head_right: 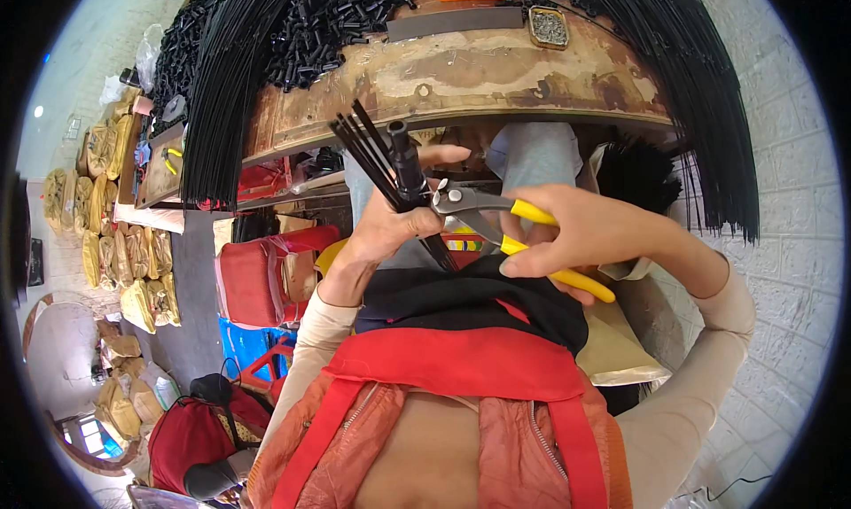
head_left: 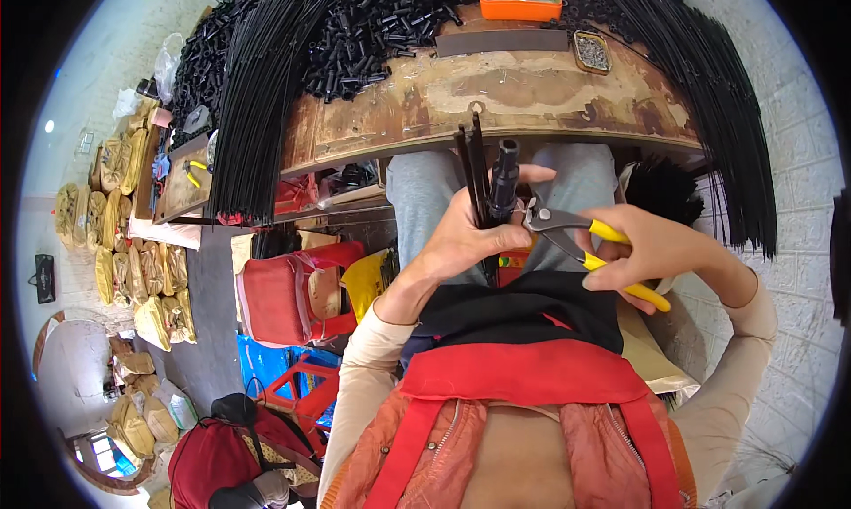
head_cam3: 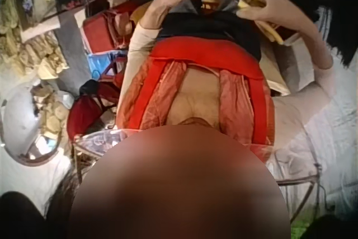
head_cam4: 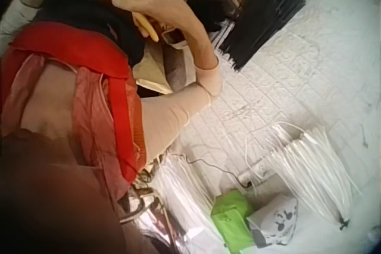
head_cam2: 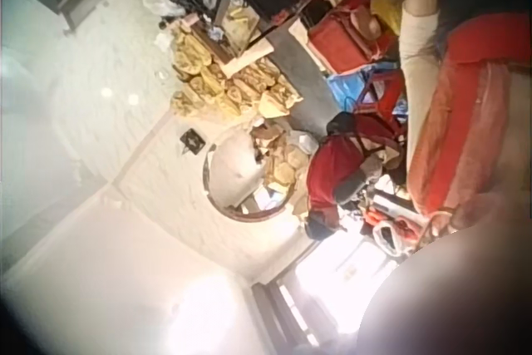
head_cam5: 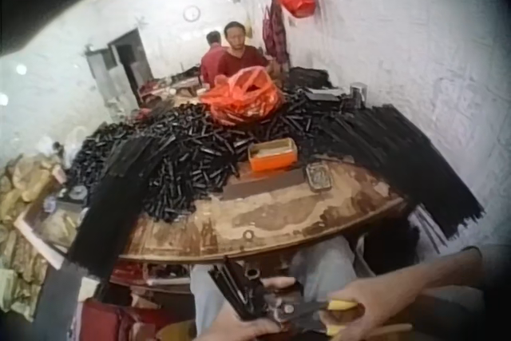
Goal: The recorder is trimming and bundling groups of black industrial rods at a workbench using manual cutters.
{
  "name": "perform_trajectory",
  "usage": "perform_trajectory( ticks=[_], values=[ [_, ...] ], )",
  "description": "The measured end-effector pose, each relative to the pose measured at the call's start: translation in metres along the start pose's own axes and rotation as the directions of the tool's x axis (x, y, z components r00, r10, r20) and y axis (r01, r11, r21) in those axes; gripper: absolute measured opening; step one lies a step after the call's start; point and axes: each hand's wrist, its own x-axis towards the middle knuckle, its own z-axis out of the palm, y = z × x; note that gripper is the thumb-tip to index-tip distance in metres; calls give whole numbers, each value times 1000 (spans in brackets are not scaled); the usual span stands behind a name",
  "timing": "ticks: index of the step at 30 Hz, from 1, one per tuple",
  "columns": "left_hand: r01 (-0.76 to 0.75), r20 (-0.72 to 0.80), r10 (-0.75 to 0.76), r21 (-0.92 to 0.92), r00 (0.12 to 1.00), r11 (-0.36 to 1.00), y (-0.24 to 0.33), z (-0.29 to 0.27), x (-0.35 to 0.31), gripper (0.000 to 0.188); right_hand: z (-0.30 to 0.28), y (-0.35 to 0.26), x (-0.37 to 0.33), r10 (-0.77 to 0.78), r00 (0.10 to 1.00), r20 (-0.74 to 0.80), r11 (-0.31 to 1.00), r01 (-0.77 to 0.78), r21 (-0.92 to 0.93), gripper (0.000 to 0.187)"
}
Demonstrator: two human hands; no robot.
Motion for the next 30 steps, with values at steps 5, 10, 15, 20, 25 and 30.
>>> perform_trajectory(
  ticks=[5,10,15,20,25,30],
  values=[
    [150,14,-152,-258,988,955,11,0,-4,44,11,22,7,-290,934,-210,896,188,-401,36],
    [116,-92,-128,-125,987,985,20,0,-2,48,9,30,15,-852,460,-250,376,205,-904,35],
    [111,-21,-116,-160,993,981,14,-7,1,41,1,1,-3,-302,929,-212,884,190,-427,35],
    [44,-25,-48,-111,999,993,15,-5,-2,37,14,20,11,-314,912,-263,879,174,-443,44],
    [10,-155,-20,-68,988,998,10,-2,-2,44,0,33,20,-841,503,-201,334,189,-923,45],
    [69,-22,-72,-107,997,992,8,-13,-2,46,3,16,5,-227,951,-211,965,191,-178,50]
  ],
)
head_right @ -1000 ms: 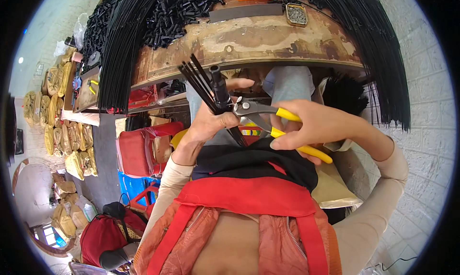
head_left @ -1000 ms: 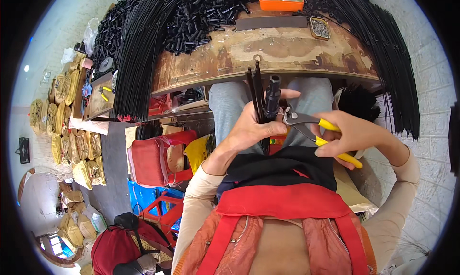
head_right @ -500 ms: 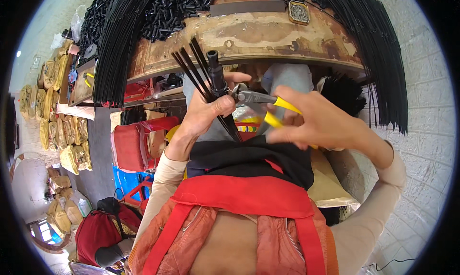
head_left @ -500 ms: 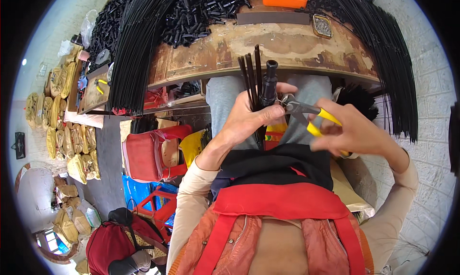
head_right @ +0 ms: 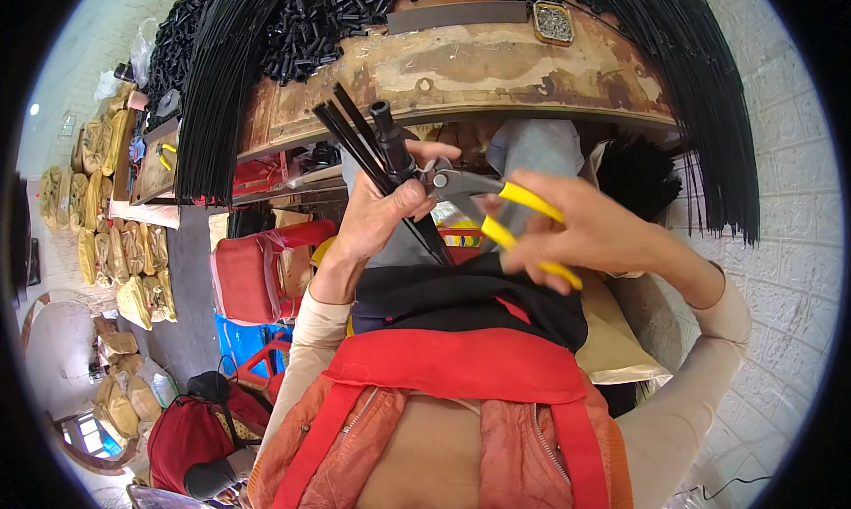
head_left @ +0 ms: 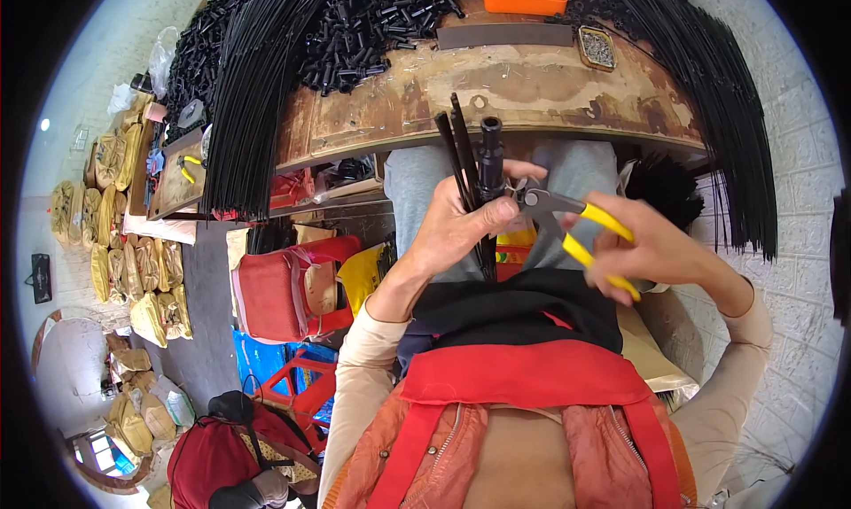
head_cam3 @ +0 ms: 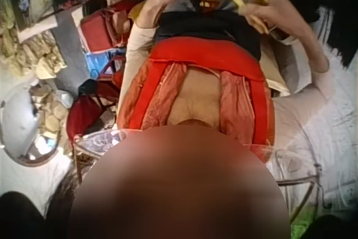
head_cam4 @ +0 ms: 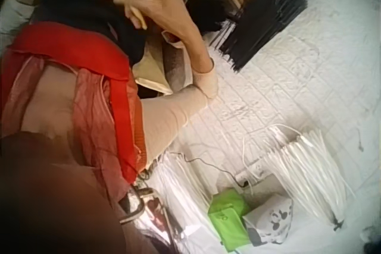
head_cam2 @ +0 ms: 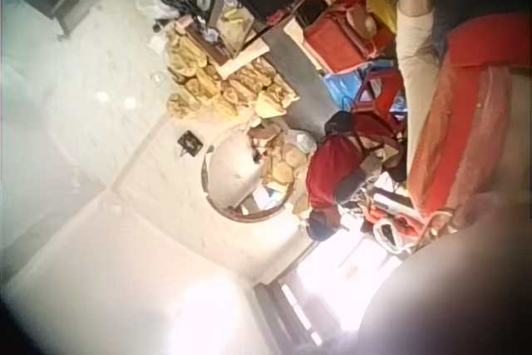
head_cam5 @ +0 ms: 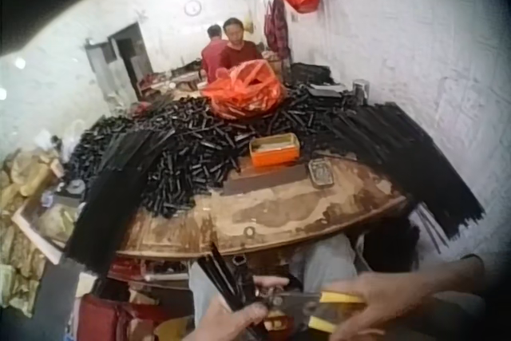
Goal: The recorder is trimming and bundling groups of black industrial rods at a workbench using manual cutters.
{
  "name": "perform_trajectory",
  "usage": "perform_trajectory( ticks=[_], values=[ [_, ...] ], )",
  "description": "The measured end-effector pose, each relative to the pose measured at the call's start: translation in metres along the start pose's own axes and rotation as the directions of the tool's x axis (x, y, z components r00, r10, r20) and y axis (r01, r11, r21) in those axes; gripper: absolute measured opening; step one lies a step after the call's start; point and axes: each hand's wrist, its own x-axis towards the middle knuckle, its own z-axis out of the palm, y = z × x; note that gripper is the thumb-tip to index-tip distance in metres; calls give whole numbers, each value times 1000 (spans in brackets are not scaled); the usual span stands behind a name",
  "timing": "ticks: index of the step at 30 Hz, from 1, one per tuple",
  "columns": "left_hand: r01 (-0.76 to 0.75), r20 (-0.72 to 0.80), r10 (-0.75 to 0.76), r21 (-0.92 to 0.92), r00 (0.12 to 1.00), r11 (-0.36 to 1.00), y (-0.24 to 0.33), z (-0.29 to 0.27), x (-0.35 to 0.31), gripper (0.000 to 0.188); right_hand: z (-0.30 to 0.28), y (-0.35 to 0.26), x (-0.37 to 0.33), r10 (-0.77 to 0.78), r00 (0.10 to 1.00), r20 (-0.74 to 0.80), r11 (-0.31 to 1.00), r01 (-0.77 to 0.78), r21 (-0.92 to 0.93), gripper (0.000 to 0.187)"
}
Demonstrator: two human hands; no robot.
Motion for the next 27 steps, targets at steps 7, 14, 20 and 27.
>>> perform_trajectory(
  ticks=[7,14,20,27],
  values=[
    [-21,0,21,-49,1000,999,1,-1,-2,46,21,10,1,-224,950,-216,963,183,-197,43],
    [-26,15,26,-7,1000,1000,2,3,5,69,7,7,2,-145,989,29,989,146,-5,37],
    [-37,52,35,44,998,998,0,-1,0,54,15,21,9,-57,996,64,998,59,-20,39],
    [-36,75,34,16,997,999,2,1,-3,30,27,22,15,-7,1000,-29,995,4,-97,31]
  ],
)
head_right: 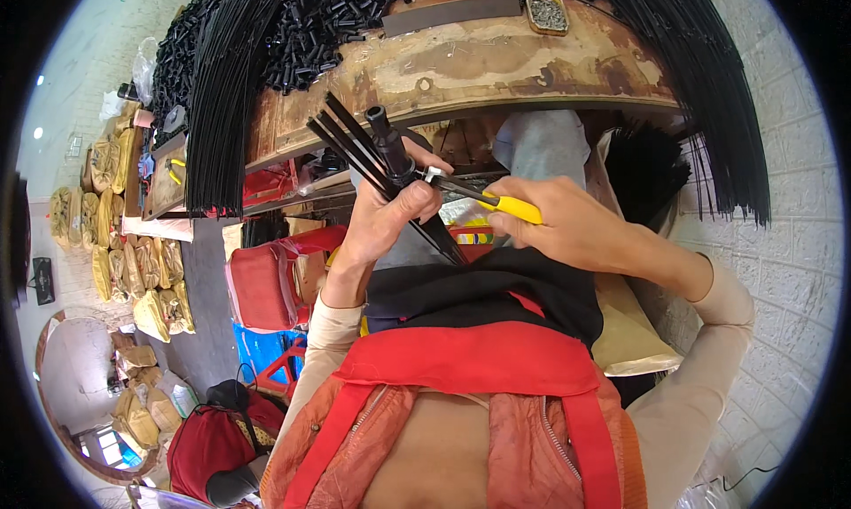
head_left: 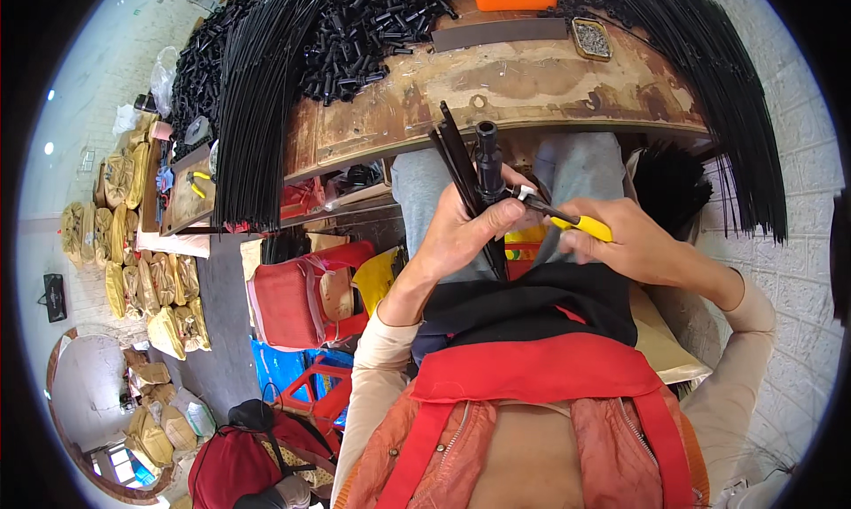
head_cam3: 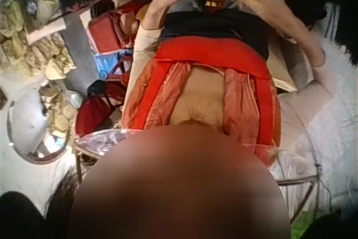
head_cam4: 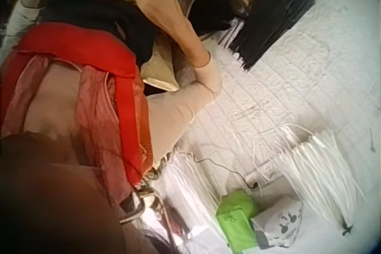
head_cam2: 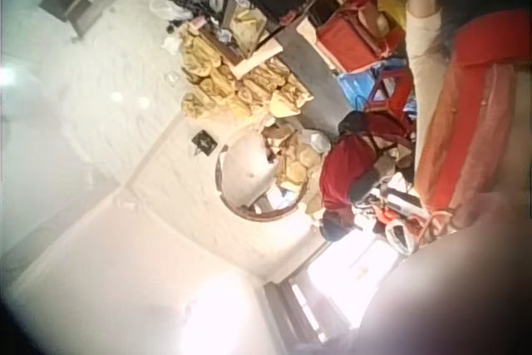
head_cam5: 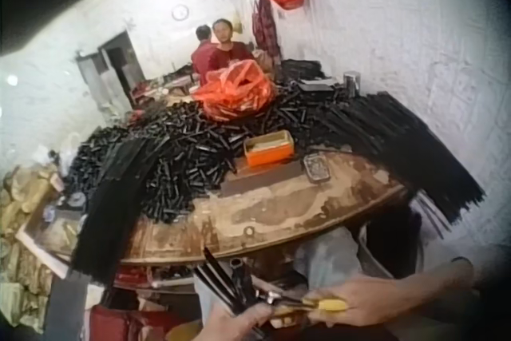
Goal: The recorder is trimming and bundling groups of black industrial rods at a workbench using manual cutters.
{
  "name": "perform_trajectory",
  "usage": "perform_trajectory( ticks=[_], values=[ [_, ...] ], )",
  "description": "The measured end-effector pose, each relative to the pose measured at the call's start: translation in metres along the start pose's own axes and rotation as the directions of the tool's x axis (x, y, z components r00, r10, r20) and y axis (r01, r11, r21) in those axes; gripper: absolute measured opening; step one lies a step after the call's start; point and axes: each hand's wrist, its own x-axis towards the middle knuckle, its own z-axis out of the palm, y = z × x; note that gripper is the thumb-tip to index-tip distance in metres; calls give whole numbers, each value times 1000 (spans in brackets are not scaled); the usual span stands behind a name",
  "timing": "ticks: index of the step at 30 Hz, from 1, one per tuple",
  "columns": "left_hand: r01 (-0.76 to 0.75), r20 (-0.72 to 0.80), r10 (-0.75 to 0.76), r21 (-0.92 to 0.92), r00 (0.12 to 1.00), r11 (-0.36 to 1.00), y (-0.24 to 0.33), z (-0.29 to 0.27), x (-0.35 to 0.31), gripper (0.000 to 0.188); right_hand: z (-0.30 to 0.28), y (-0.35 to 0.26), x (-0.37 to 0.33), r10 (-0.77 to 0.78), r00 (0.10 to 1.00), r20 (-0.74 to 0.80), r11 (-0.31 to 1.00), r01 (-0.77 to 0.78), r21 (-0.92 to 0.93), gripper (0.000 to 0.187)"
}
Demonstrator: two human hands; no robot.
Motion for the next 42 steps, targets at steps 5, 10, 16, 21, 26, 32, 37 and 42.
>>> perform_trajectory(
  ticks=[5,10,16,21,26,32,37,42],
  values=[
    [-16,-143,31,100,989,995,-3,8,2,25,5,5,3,-99,995,-2,986,99,133,29],
    [-9,-149,19,63,989,998,-2,10,5,22,2,-11,-2,40,998,55,931,-57,362,28],
    [15,-204,-10,21,979,1000,-5,11,14,25,6,0,6,131,991,-8,918,-118,378,22],
    [-127,-256,116,-25,960,992,-14,-11,16,51,-35,48,53,-603,666,-439,773,353,-526,18],
    [-81,-157,78,-15,985,997,-17,-9,25,50,-154,77,105,-499,633,-592,628,-206,-750,20],
    [-46,-127,43,-26,991,999,-19,-7,37,53,-194,97,154,-483,756,-442,350,-297,-889,20],
    [-48,-153,47,-9,987,999,-18,-5,36,50,-205,98,152,-542,659,-521,519,-225,-824,20],
    [-66,-155,67,7,986,998,-20,1,33,48,-212,84,141,-335,641,-691,823,-158,-546,19]
  ],
)
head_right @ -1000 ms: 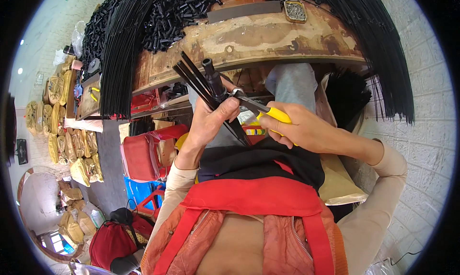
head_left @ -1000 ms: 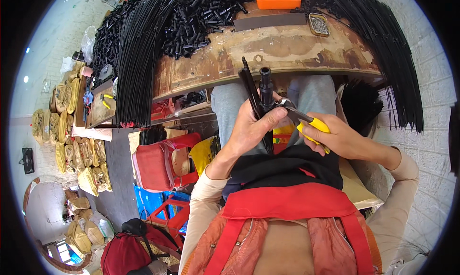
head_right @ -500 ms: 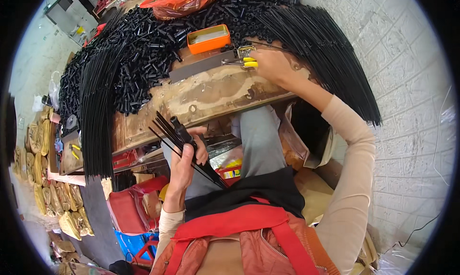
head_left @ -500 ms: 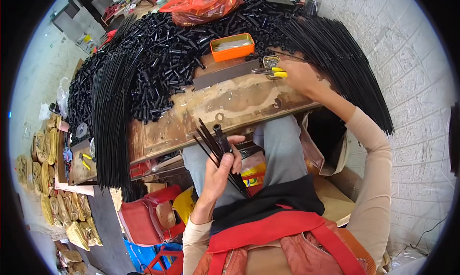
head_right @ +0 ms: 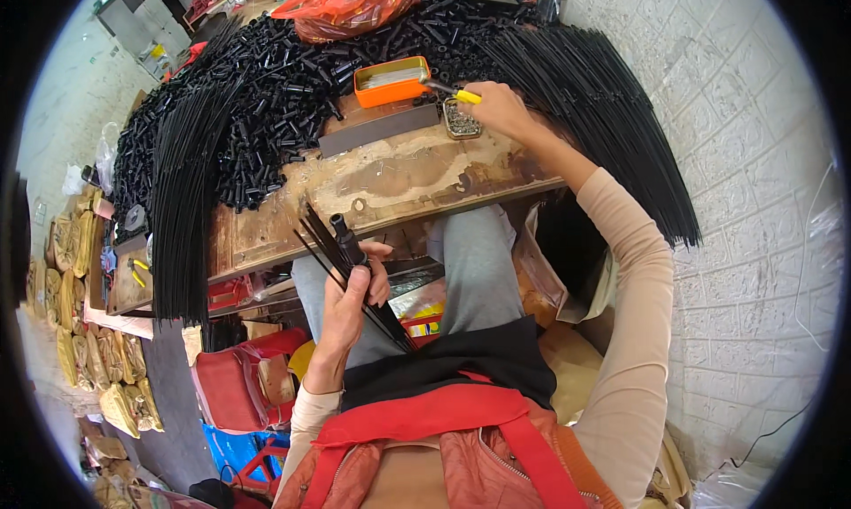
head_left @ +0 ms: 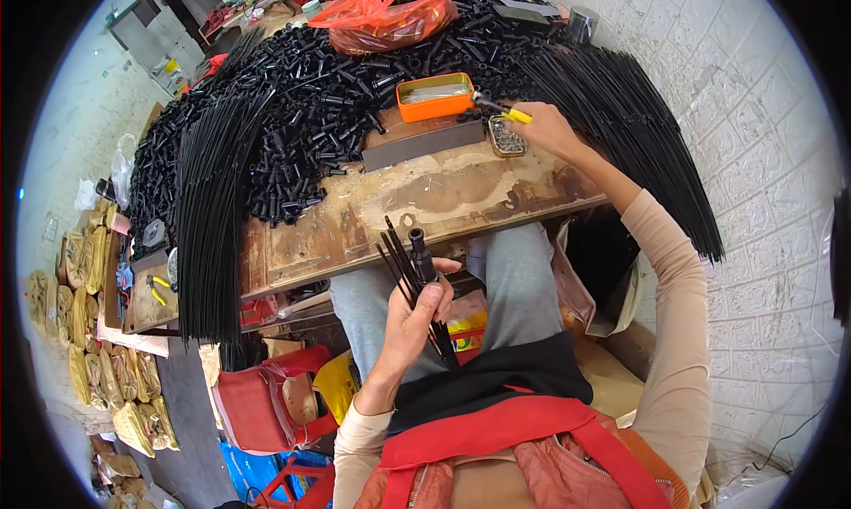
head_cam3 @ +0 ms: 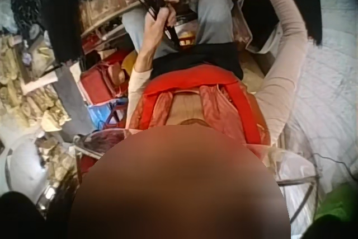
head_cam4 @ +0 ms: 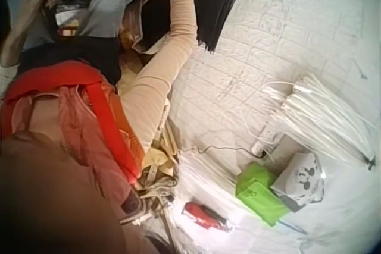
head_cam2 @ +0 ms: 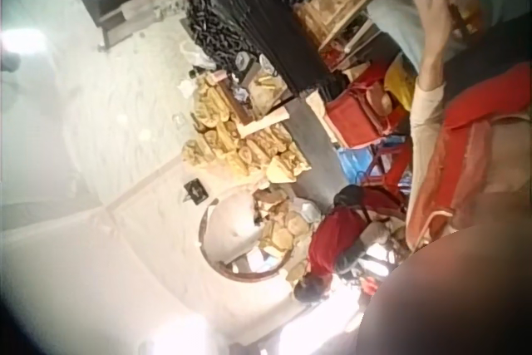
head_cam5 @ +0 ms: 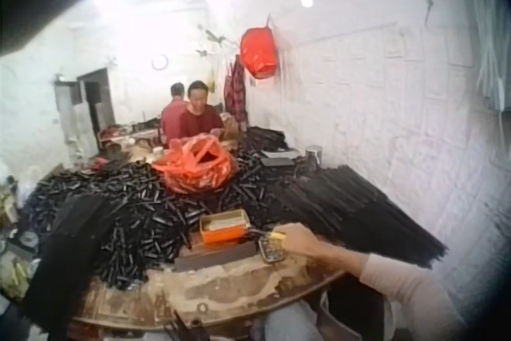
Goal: The recorder is trimming and bundling groups of black industrial rods at a workbench using manual cutters.
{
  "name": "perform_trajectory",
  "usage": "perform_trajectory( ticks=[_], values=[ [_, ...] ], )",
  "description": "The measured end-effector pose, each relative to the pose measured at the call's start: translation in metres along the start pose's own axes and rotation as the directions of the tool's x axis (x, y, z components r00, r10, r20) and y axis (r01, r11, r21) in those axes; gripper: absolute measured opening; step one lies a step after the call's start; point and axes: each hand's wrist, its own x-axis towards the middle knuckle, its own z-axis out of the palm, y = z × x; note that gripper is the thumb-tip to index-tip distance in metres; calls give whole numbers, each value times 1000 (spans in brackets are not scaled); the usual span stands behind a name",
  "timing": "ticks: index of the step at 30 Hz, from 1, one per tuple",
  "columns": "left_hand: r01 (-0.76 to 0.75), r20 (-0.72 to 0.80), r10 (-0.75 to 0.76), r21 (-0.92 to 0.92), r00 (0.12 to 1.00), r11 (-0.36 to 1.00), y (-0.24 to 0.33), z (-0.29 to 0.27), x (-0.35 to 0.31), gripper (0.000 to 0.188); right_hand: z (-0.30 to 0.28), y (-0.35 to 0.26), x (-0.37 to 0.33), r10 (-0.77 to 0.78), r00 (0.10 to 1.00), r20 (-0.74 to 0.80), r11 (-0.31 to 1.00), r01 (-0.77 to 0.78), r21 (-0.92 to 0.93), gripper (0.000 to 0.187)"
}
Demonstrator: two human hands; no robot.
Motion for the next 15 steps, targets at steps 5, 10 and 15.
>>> perform_trajectory(
  ticks=[5,10,15],
  values=[
    [-38,-12,37,-12,999,999,1,2,-14,47,-3,-10,-9,198,957,213,690,-290,663,19],
    [-79,-32,78,-35,996,996,2,-3,-20,47,-4,-110,-106,26,973,228,291,-225,930,16],
    [-135,29,136,-17,990,991,6,4,-21,62,-3,-181,-182,-52,973,225,305,-199,931,8]
  ],
)
